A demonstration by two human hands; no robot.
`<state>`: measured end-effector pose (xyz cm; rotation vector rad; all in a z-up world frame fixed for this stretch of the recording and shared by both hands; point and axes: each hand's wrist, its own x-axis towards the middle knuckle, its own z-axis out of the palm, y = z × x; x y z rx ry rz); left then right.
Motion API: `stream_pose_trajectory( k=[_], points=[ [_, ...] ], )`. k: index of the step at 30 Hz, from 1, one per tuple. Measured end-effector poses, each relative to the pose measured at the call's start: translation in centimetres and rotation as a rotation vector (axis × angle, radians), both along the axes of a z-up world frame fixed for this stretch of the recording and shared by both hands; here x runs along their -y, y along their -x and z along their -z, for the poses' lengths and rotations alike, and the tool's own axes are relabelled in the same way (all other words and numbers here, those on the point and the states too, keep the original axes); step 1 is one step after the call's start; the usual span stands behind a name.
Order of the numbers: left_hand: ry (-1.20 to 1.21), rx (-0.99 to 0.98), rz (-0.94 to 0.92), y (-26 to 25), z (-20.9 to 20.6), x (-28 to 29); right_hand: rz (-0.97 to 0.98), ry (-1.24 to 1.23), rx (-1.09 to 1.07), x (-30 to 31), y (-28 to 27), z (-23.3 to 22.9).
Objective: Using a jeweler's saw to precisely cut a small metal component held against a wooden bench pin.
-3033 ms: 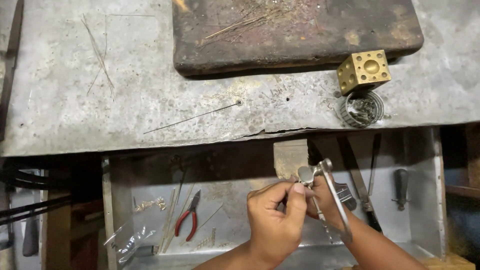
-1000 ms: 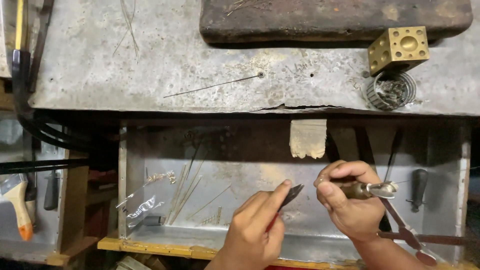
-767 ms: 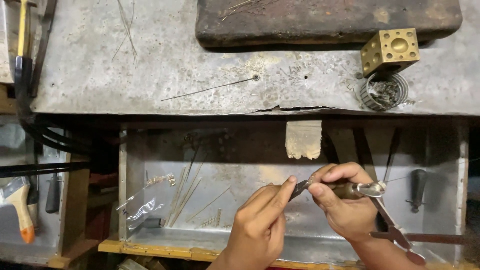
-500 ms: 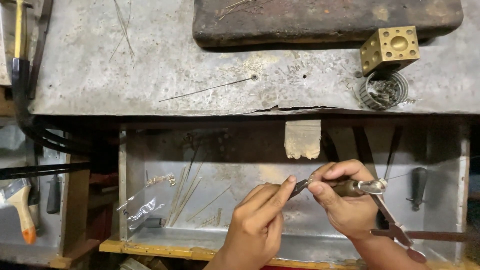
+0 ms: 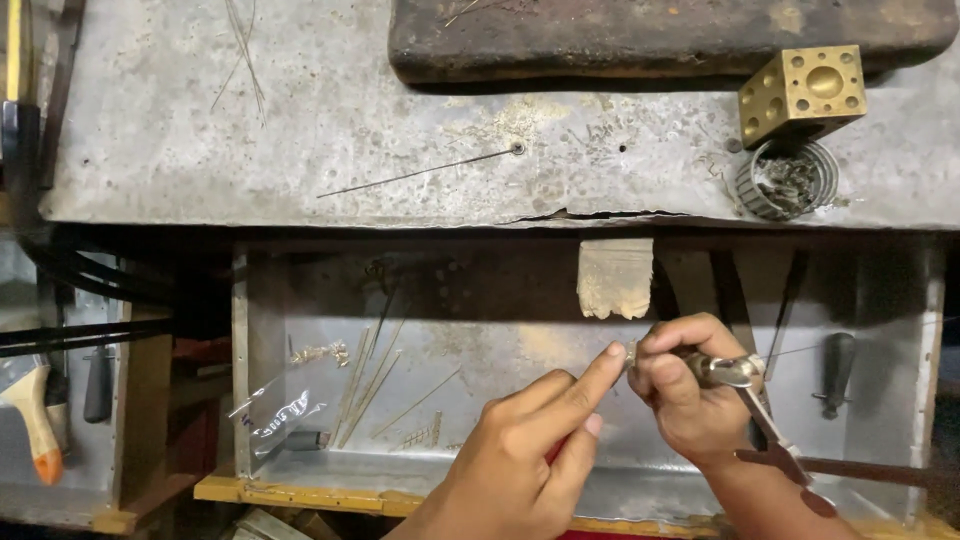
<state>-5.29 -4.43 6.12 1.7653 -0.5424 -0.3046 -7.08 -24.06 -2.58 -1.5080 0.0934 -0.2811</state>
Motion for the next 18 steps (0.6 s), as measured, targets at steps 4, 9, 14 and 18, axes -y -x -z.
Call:
stream_pose_trajectory(
  k=[4,9,14,18],
  points=[
    [0.05,-0.06,-0.02,-0.3,-0.2,0.4,-0.059,0.152,0.029,0.0,-1.7,0.9],
    [0.077,-0.193,0.002,-1.1,-0.6,0.5,-0.103,0.596,0.107,0.3,-2.7,4.1],
    [0.026,-0.296,0.009,-1.5,-1.6,0.4,-0.134,0.426,0.067,-0.1,-3.2,5.3],
    [0.0,-0.356,0.032,-1.7,-1.7,0.3,-0.075,0.597,0.09,0.3,-3.6,5.9]
  ],
)
